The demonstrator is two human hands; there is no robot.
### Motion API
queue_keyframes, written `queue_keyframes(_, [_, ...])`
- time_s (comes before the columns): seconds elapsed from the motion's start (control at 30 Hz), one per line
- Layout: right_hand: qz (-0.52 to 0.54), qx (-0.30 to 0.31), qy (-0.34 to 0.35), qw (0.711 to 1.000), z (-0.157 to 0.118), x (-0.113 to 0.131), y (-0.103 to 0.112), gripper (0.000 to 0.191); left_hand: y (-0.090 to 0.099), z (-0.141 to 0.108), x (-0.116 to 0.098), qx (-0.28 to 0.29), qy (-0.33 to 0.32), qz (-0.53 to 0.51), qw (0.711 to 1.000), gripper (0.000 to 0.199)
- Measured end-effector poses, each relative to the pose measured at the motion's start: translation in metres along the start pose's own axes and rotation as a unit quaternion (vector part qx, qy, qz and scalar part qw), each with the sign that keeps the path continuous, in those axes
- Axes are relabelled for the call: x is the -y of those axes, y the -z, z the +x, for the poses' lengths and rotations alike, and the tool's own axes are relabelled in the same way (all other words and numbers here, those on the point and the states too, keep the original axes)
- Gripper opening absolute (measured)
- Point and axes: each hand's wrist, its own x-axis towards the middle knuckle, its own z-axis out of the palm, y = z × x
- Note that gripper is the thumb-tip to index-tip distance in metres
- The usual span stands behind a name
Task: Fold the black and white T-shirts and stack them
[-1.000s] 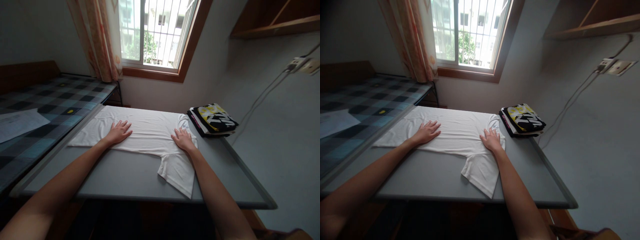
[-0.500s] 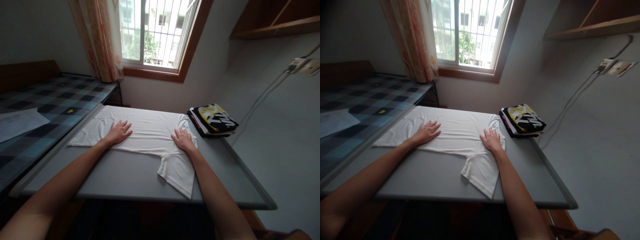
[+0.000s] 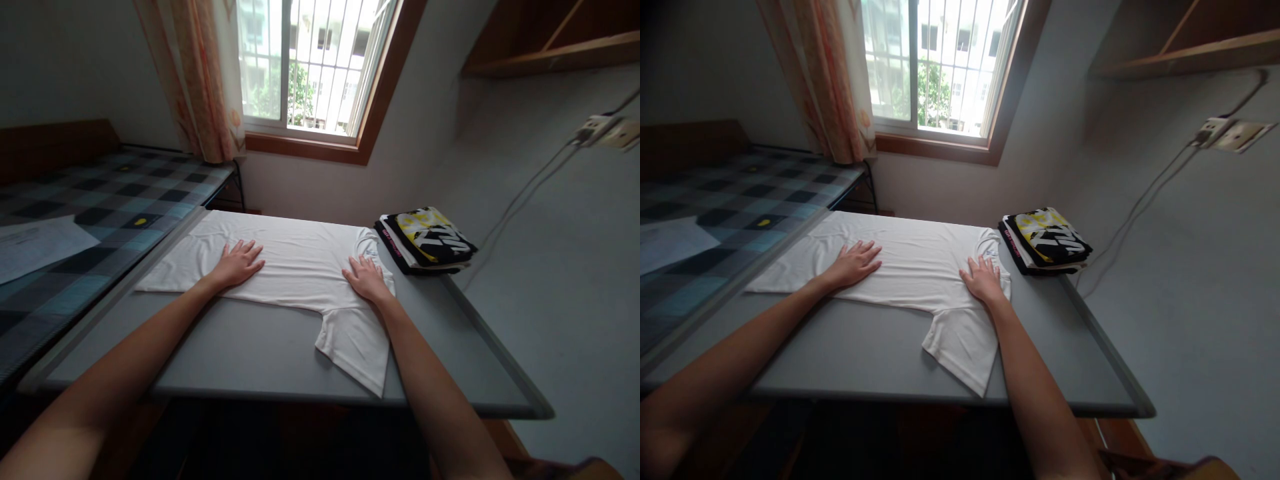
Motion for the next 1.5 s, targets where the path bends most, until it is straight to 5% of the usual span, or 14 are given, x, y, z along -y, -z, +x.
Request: queue_keyframes(1.5, [0.002,0.003,0.002,1.000,0.0019,-0.0014,-0.0009,0.063,-0.0005,0.0006,0.0002,0.006,0.005,-0.005,1.000,0.062])
